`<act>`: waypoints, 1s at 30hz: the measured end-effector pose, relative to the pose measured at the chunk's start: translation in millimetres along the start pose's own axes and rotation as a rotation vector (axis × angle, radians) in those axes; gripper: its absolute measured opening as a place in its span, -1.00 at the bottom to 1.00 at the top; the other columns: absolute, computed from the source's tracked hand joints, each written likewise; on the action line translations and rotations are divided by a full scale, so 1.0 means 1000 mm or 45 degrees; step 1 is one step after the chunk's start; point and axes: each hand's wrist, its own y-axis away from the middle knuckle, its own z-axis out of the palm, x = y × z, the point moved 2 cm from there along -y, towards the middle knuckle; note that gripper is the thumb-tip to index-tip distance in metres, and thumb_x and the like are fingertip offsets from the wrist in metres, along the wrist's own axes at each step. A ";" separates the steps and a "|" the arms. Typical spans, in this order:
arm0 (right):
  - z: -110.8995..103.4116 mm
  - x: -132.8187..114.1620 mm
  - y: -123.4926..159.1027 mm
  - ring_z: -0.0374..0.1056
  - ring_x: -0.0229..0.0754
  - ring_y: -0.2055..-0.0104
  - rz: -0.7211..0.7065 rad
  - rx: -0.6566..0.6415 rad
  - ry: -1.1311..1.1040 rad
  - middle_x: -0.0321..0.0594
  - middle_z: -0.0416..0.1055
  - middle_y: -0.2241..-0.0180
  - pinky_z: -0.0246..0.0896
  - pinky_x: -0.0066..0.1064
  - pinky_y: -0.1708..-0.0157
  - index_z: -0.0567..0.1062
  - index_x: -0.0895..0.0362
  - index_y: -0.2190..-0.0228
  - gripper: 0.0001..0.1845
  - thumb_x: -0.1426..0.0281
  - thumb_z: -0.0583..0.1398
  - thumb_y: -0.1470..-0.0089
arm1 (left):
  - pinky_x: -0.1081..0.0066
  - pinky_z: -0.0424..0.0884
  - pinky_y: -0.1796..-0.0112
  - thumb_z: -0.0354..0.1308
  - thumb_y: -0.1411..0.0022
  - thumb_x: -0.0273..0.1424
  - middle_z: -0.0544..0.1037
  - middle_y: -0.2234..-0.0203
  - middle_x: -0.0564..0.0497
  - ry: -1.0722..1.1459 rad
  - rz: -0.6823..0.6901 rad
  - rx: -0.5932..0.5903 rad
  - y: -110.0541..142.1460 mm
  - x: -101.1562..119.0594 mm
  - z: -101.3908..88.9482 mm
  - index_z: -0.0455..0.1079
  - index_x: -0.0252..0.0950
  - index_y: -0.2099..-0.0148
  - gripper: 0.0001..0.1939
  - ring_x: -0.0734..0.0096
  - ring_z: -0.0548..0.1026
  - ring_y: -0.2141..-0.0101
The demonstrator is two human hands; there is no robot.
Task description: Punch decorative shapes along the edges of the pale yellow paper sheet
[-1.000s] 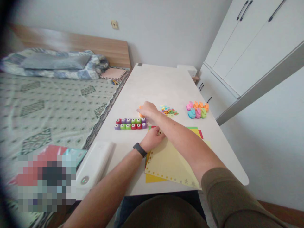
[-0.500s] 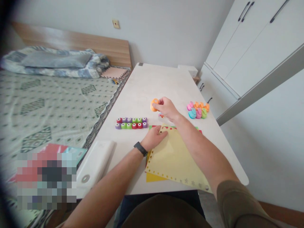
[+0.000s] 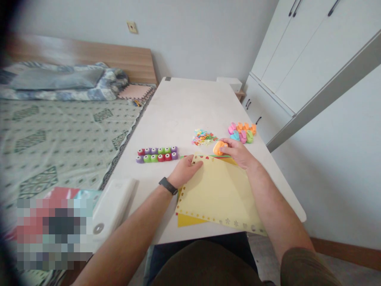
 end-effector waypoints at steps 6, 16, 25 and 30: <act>-0.008 0.014 0.005 0.46 -0.09 0.13 0.031 0.021 0.079 -0.14 0.55 0.12 0.34 -0.20 0.06 0.54 0.09 0.06 -0.52 0.25 0.42 0.03 | 0.48 0.31 0.46 0.11 -0.26 -0.20 0.61 0.38 -0.01 -0.033 -0.028 0.019 0.000 -0.002 0.000 0.48 -0.30 0.22 -0.73 0.37 0.49 0.43; -0.007 0.019 0.012 0.44 -0.12 0.19 0.123 -0.034 0.052 -0.19 0.55 0.18 0.29 -0.29 0.14 0.53 0.09 0.10 -0.52 0.23 0.44 0.07 | 0.45 0.31 0.47 0.11 -0.26 -0.18 0.59 0.41 -0.01 -0.073 -0.037 0.034 0.001 0.002 0.000 0.48 -0.32 0.23 -0.71 0.37 0.47 0.44; -0.002 0.018 0.016 0.42 -0.15 0.23 0.128 -0.119 0.126 -0.18 0.55 0.20 0.24 -0.32 0.18 0.56 0.12 0.16 -0.54 0.19 0.45 0.08 | 0.43 0.39 0.42 0.22 -0.15 -0.24 0.59 0.47 0.01 0.010 -0.108 0.111 0.004 0.012 -0.004 0.46 -0.30 0.29 -0.79 0.31 0.51 0.41; -0.003 0.018 0.017 0.41 -0.17 0.22 0.103 -0.142 0.159 -0.20 0.54 0.19 0.22 -0.33 0.17 0.56 0.11 0.14 -0.56 0.18 0.43 0.04 | 0.42 0.41 0.41 0.21 -0.16 -0.25 0.60 0.46 0.00 0.035 -0.119 0.094 0.005 0.016 -0.003 0.45 -0.29 0.31 -0.81 0.30 0.52 0.41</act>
